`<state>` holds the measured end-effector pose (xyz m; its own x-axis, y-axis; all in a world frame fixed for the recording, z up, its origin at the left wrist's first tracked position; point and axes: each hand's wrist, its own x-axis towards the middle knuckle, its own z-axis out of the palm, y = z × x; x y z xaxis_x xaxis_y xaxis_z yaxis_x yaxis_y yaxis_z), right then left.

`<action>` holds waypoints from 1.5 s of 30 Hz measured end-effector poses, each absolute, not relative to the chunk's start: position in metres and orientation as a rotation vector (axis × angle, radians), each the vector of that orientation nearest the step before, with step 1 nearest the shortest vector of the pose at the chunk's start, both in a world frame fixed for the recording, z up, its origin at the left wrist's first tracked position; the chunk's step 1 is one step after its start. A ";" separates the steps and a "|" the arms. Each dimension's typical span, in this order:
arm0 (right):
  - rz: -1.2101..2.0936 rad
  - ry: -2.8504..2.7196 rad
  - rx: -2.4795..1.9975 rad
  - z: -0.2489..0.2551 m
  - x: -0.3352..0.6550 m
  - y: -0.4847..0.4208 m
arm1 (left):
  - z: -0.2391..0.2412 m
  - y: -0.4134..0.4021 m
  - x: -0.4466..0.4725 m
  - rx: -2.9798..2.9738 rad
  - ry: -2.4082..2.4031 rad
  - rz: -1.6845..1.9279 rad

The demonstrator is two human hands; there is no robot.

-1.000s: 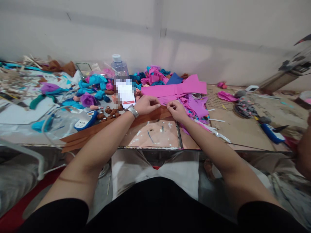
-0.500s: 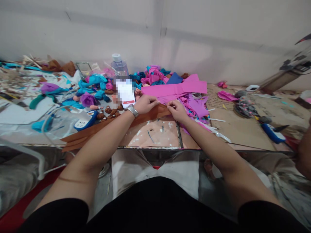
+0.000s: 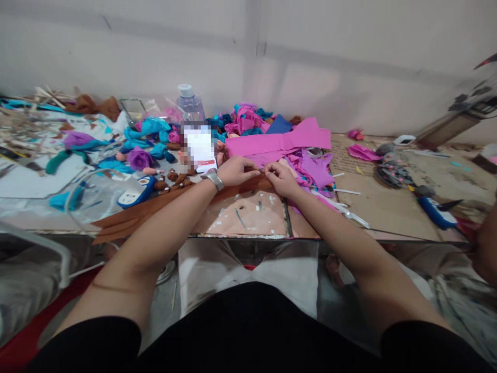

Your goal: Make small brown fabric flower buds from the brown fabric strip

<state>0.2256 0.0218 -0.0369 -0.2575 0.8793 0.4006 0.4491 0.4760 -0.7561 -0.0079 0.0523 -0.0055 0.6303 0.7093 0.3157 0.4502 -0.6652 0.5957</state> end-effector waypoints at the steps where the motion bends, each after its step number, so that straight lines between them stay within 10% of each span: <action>1: 0.644 -1.891 -1.117 -0.036 0.226 0.022 | -0.005 0.052 -0.008 2.388 0.909 0.735; 45: 0.462 -1.884 -0.966 -0.033 0.223 0.013 | -0.012 0.065 -0.010 2.024 0.787 0.542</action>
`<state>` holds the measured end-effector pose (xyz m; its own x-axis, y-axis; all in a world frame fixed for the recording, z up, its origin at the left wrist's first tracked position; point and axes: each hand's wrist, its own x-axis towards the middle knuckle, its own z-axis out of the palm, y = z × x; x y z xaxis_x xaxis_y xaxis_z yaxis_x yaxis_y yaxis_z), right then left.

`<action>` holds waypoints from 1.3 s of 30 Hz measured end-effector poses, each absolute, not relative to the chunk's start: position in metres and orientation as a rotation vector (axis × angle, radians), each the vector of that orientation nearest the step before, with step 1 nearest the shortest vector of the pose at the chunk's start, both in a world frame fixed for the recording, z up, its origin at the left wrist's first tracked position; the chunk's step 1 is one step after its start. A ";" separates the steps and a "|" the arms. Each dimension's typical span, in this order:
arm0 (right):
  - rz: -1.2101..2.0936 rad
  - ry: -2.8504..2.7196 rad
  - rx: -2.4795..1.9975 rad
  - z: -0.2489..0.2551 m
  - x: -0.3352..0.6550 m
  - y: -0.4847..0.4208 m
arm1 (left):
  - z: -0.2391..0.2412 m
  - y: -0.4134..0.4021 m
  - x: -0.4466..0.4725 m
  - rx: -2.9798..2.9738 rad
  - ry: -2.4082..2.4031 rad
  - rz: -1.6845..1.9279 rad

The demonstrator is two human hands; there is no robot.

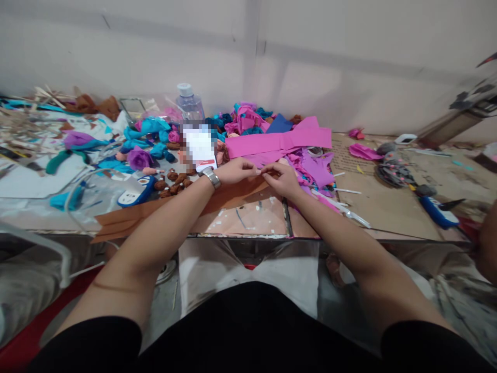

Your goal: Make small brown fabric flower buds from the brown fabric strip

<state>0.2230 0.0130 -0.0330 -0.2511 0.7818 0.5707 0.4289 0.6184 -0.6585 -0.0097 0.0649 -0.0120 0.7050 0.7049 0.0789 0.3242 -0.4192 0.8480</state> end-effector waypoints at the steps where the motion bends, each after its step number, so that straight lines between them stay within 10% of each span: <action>1: 0.462 -1.885 -0.962 -0.033 0.223 0.013 | -0.012 0.064 -0.009 2.018 0.808 0.558; 39: 0.480 -1.828 -1.002 -0.031 0.219 0.011 | -0.009 0.059 -0.002 1.849 0.706 0.705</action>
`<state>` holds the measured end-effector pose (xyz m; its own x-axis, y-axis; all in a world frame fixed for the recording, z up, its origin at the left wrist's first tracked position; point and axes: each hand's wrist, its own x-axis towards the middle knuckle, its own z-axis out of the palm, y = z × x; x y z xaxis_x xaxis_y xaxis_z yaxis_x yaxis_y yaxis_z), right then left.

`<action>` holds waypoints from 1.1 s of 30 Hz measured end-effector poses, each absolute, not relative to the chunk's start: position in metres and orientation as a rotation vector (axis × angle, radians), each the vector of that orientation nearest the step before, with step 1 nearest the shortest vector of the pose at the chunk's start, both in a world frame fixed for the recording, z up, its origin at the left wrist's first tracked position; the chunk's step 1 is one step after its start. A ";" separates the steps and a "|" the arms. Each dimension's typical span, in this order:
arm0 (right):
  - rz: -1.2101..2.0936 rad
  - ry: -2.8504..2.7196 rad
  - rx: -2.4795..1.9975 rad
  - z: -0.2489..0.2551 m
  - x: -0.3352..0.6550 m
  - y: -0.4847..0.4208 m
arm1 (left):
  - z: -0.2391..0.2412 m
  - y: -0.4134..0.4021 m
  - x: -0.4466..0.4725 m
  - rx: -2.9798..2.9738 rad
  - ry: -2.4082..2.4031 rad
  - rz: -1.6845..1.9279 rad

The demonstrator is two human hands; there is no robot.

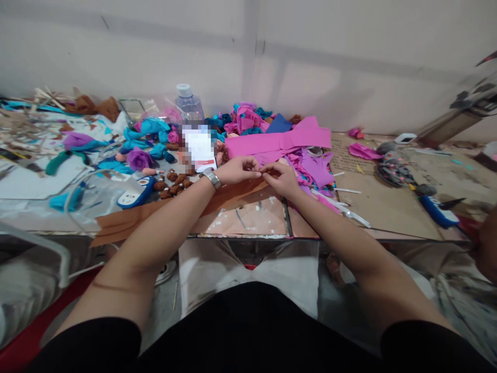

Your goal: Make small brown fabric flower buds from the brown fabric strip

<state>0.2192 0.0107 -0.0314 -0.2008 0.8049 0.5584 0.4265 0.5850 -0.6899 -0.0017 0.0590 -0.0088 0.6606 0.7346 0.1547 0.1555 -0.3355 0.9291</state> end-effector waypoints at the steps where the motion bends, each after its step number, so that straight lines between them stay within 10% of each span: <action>1: 0.473 -1.827 -1.002 -0.031 0.219 0.010 | -0.008 0.059 -0.002 1.849 0.711 0.710; 33: 0.221 -2.041 -0.896 -0.026 0.225 0.011 | -0.015 0.063 -0.002 1.794 0.712 0.722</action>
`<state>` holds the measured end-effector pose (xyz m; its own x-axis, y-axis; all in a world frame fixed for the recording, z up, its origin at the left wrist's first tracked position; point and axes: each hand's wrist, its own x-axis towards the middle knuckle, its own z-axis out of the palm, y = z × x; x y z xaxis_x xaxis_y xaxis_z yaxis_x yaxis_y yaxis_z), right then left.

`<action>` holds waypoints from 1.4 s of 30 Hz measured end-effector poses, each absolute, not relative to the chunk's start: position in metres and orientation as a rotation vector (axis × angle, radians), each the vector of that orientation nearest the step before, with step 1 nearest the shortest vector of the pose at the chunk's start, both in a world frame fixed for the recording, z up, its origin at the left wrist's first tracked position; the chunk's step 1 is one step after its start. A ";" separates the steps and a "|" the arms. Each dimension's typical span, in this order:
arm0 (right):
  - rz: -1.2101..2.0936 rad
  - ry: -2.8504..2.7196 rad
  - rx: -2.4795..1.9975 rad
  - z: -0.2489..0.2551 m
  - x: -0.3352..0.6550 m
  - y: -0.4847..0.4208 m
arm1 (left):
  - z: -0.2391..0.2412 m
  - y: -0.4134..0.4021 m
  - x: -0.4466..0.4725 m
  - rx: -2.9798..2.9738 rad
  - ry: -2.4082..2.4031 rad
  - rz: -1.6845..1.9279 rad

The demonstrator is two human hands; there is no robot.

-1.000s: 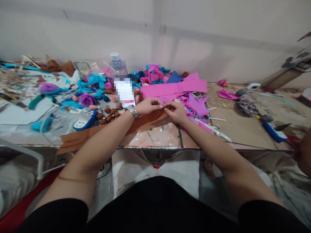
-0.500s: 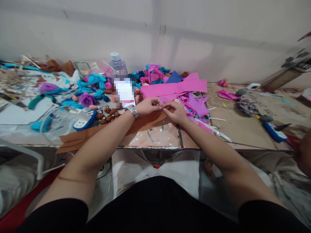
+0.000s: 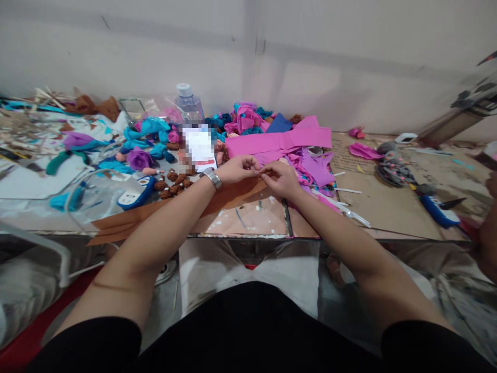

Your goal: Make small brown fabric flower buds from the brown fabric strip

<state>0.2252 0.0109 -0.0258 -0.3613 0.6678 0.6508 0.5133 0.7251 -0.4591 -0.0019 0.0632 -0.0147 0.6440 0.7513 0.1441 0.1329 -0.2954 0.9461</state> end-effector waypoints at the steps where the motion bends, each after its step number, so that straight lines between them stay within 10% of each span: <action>1: 0.220 -2.047 -0.904 -0.026 0.225 0.011 | -0.014 0.063 -0.002 1.800 0.713 0.725; 42: 0.258 -2.082 -0.937 -0.036 0.227 0.020 | -0.004 0.038 0.005 2.278 0.824 0.848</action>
